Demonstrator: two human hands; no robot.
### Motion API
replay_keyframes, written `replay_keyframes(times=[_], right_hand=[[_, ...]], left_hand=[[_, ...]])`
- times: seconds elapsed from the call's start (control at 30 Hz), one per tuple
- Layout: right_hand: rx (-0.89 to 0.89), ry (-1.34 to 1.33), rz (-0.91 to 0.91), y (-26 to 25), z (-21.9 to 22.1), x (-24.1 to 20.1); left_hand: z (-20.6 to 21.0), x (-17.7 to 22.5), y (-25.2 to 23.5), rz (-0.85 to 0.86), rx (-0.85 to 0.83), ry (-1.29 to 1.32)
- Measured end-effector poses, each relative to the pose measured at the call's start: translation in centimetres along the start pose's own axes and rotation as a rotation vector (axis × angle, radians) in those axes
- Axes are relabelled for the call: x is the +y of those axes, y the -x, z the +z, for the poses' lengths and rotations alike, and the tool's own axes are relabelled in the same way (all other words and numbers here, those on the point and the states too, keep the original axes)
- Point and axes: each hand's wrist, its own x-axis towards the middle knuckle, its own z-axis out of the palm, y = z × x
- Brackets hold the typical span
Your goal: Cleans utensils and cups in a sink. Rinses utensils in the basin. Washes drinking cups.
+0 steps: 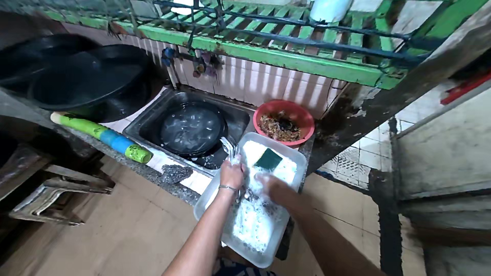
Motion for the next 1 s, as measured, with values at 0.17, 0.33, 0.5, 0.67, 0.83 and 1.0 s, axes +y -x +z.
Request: replay_keyframes(times=[0.17,0.33,0.5,0.67,0.83,1.0], right_hand=[[0.162,0.457,-0.254,-5.7,-1.8,6.5],[-0.055,0.438,-0.164,-7.4,-0.9,6.9],[0.436,-0.613,-0.086,-4.9,1.0,4.1],[0.638,-0.196,0.044,-4.8,-0.1,-1.6],[0.639,-0.153,0.165,-3.7,-0.9,-1.8],[0.545,-0.271,0.179,-3.8,-2.6,1.4]], left_hand=[[-2.0,-1.6,1.7,-0.143,-0.308,-0.308],[-1.8,-2.8,1.9,-0.178,-0.245,-0.224],[-1.4,-2.9,0.5,-0.221,-0.092,-0.094],[2.3,-1.1,1.6,-0.061,-0.102,-0.563],[2.9,-1.7,1.6,-0.034,-0.117,-0.509],[2.3,-2.8,2.1,0.057,-0.223,-0.381]])
